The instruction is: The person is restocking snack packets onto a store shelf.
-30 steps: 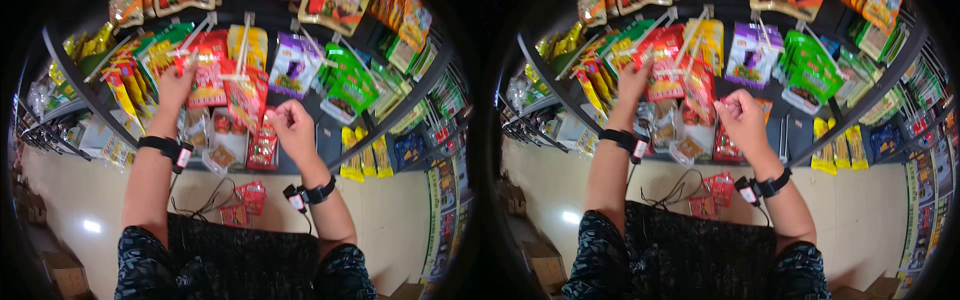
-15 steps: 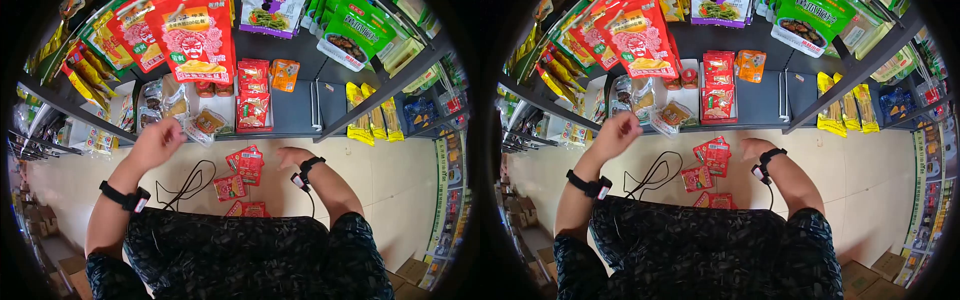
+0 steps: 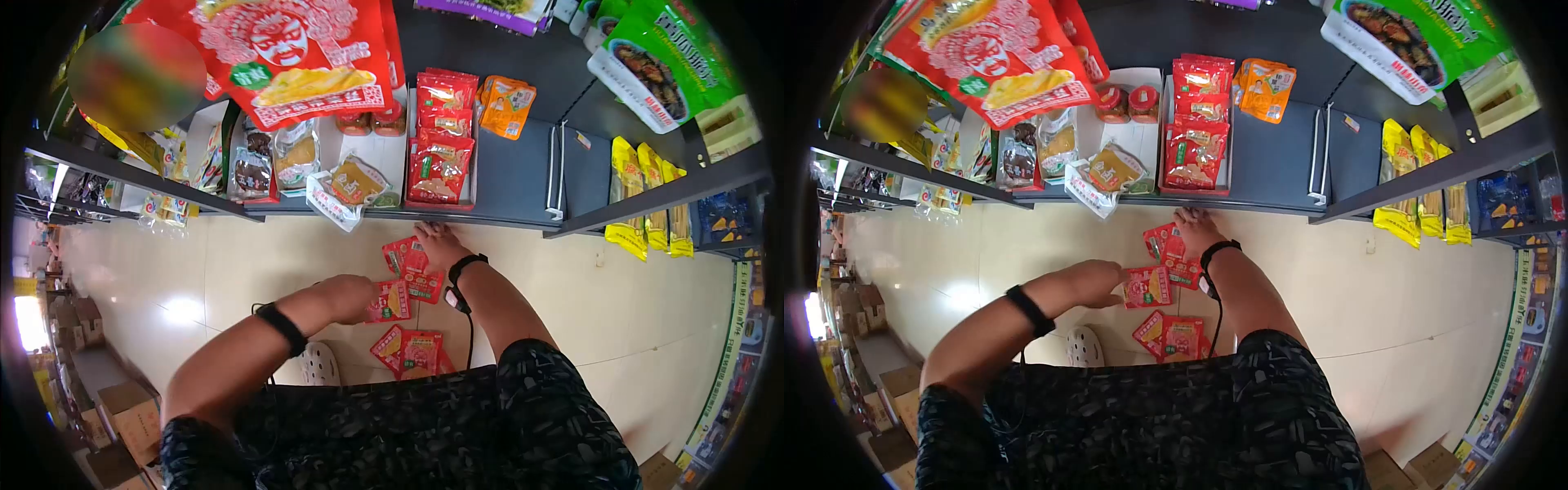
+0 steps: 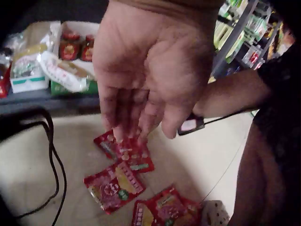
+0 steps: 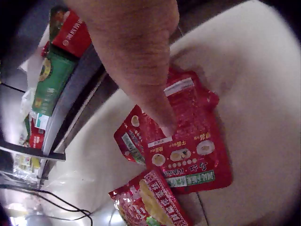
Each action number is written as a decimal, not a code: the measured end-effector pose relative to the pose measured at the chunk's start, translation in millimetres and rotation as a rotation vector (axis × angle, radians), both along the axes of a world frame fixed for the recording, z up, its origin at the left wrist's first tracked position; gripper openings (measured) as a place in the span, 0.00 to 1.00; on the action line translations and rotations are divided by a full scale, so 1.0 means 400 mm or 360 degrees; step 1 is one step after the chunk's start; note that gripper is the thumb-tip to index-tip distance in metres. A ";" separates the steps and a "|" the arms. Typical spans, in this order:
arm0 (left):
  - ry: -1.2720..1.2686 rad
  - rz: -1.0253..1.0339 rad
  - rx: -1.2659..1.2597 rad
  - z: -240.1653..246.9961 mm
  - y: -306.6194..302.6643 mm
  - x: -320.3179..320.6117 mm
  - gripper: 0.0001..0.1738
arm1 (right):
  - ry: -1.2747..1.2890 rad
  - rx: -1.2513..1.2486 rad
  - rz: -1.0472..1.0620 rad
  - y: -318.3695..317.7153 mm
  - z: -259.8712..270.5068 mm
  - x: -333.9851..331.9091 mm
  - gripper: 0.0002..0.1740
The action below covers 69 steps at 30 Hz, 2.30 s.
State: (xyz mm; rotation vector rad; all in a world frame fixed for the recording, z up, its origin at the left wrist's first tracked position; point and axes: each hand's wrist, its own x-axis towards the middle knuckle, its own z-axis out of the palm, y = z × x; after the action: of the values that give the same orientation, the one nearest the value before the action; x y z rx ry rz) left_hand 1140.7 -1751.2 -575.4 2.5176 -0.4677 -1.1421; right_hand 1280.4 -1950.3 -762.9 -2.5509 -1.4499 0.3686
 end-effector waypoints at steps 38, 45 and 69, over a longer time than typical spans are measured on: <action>0.0474 0.1724 -0.2082 0.230 0.049 0.092 0.21 | 0.2079 0.1345 -0.0450 -0.051 0.727 -0.034 0.22; 0.0635 0.1859 -0.3074 0.342 0.141 -0.022 0.37 | 0.1849 0.1357 -0.0367 0.117 0.818 -0.069 0.20; 0.0403 0.2134 -0.3384 0.262 0.295 0.014 0.35 | -0.1428 0.1244 -0.0010 0.336 1.093 -0.108 0.26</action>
State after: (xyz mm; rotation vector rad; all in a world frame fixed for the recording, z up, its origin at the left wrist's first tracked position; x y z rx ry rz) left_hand 1146.5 -1633.4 -470.7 0.3583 0.1853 0.0217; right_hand 1237.3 -1815.8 -325.8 -2.0594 -1.3696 -1.2396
